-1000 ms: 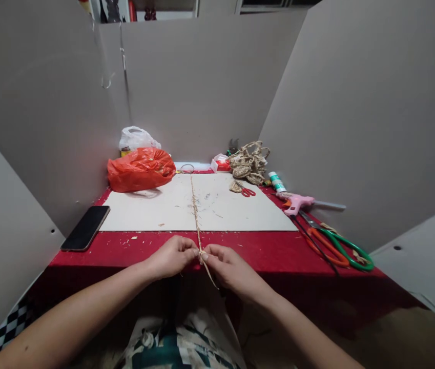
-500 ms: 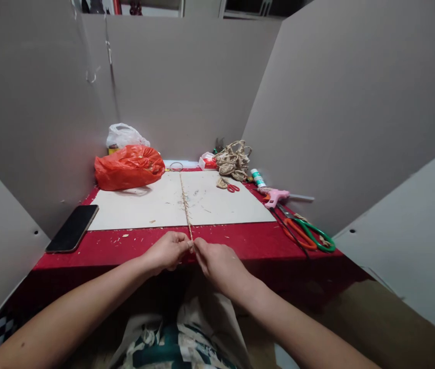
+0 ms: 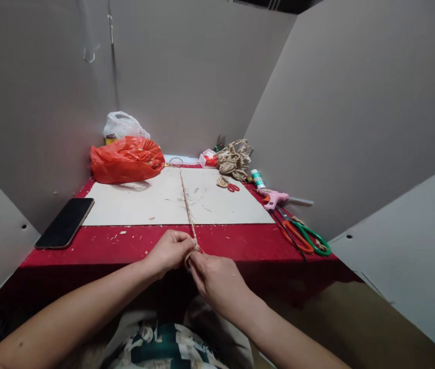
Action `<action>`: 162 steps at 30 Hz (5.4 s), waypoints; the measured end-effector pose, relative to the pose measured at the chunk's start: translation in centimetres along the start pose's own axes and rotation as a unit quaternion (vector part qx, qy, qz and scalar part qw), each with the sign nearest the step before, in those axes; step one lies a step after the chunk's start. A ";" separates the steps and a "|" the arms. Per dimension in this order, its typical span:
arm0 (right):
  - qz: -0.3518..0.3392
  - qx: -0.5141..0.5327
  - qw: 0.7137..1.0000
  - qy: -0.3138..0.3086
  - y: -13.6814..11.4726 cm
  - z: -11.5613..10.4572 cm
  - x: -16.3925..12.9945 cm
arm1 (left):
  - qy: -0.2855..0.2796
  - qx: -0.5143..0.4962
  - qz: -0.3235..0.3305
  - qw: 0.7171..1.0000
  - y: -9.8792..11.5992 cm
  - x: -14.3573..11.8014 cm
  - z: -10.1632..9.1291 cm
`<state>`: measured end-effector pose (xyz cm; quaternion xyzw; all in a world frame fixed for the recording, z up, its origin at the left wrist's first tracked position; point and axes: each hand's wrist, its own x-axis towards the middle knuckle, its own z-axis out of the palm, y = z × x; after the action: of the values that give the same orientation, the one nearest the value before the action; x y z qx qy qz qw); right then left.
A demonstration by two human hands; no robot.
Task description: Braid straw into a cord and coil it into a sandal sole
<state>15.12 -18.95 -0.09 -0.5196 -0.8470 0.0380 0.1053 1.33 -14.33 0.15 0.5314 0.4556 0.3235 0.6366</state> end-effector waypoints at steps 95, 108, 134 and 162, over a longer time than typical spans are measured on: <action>-0.330 0.295 0.888 0.126 4.4 -5.0 12.2 | 0.298 0.536 0.482 0.626 1.2 -0.7 -6.5; -0.194 0.566 0.801 0.002 3.2 -3.1 14.4 | 0.319 0.556 0.517 0.567 1.3 -0.4 -7.5; -0.157 0.553 0.818 -0.028 3.7 -3.1 13.6 | 0.295 0.527 0.476 0.640 1.5 0.0 -6.0; -0.327 0.360 0.850 0.203 3.8 -1.2 13.4 | 0.364 0.453 0.436 0.687 1.0 0.0 -5.7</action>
<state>12.85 -5.41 2.29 -0.1344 -0.8549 0.1971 0.4607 -3.87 -11.89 1.02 0.7344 0.4597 0.4871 -0.1100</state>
